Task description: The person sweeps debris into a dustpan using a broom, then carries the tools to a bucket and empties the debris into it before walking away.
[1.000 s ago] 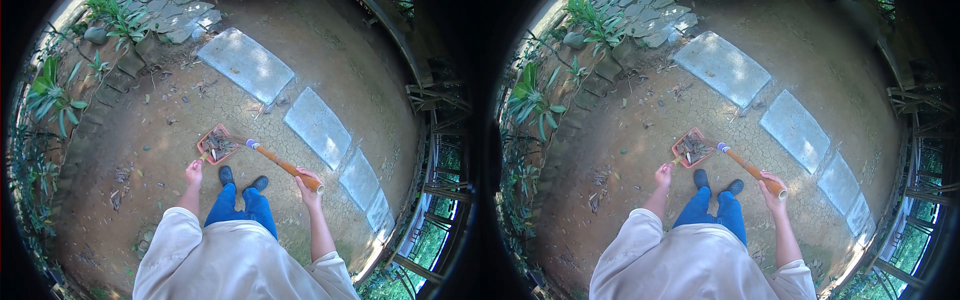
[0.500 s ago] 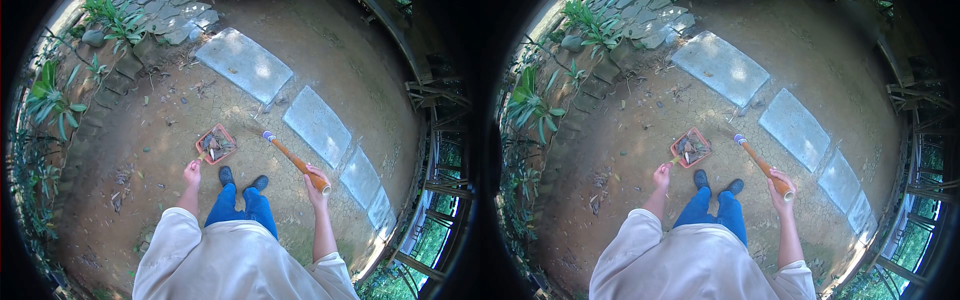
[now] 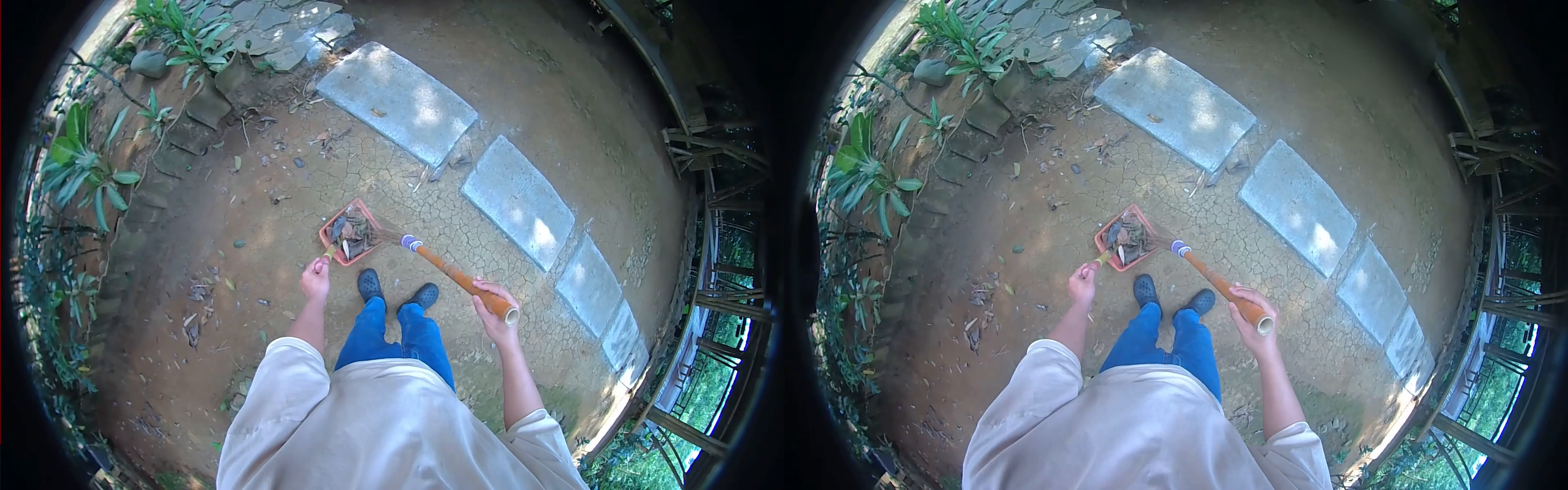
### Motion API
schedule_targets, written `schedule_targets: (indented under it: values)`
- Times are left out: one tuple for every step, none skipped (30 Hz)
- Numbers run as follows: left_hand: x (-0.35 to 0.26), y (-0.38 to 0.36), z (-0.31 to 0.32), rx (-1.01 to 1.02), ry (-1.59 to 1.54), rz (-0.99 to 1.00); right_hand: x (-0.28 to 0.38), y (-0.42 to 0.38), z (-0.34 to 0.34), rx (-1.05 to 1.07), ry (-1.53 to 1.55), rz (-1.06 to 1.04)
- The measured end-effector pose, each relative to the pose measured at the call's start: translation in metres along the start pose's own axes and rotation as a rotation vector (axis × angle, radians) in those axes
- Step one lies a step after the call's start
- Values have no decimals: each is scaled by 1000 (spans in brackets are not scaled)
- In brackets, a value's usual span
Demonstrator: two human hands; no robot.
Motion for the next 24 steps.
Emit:
schedule_targets:
  values:
    - [0, -1, 0, 0, 7, 9, 2, -1, -5, -21, 15, 16]
    - [0, -1, 0, -2, 0, 4, 7, -1, -10, -26, 8, 2]
    - [-2, -2, -1, -3, -7, 0, 13, 0, -14, -33, 0, -12]
    - [-3, -3, -1, -4, -13, -4, 19, 0, -19, -39, -9, -26]
    - [-4, -4, 0, -2, -27, -3, 23, 0, -24, -52, -5, -18]
    - [-2, -2, 1, 1, -41, -1, 27, 1, -27, -66, -1, -10]
    - [-1, -1, 3, 2, -55, 1, 30, 1, -31, -79, 4, -3]
    - [0, 1, 5, 4, -61, -11, 33, 2, -35, -94, 4, -5]
    - [1, 3, 6, 6, -67, -22, 36, 3, -39, -108, 4, -8]
    - [1, 5, 8, 9, -72, -34, 37, 4, -42, -122, 5, -10]
    - [1, 5, 10, 0, -71, -18, 36, 4, -45, -135, 11, -11]
    - [-3, 3, 10, -8, -69, -1, 35, 3, -48, -148, 19, -11]
    - [-7, 1, 9, -17, -64, 16, 33, 2, -49, -161, 27, -10]
    - [-9, 0, 8, -14, -66, 17, 32, 1, -51, -172, 24, -10]
    - [-12, -1, 8, -11, -69, 19, 31, 1, -52, -184, 21, -11]
    - [-16, -3, 8, -10, -73, 22, 29, 1, -54, -195, 19, -13]
    - [-19, -4, 7, -10, -61, 17, 27, 2, -56, -211, 28, -11]
    - [-25, -8, 5, -11, -50, 12, 23, 3, -57, -226, 37, -9]
    - [-29, -10, 4, -11, -38, 5, 19, 4, -59, -241, 46, -6]
    - [-28, -10, 6, 7, -66, -11, 13, 6, -60, -246, 40, 9]
    - [-26, -7, 9, 27, -94, -27, 7, 8, -62, -252, 34, 24]
    - [-24, -3, 15, 48, -122, -43, 2, 11, -64, -259, 26, 40]
    - [-24, 2, 21, 53, -140, -32, -3, 15, -66, -275, 25, 55]
    - [-22, 7, 29, 57, -159, -22, -6, 20, -68, -287, 24, 70]
Point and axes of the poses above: each hand's wrist, its own y-axis towards the middle knuckle, its own z-axis out of the palm, x = y × z, the point moved 4 cm from there along y, towards the middle knuckle, and after that the axes turned 5 degrees about -y, right-handed, at the moved point
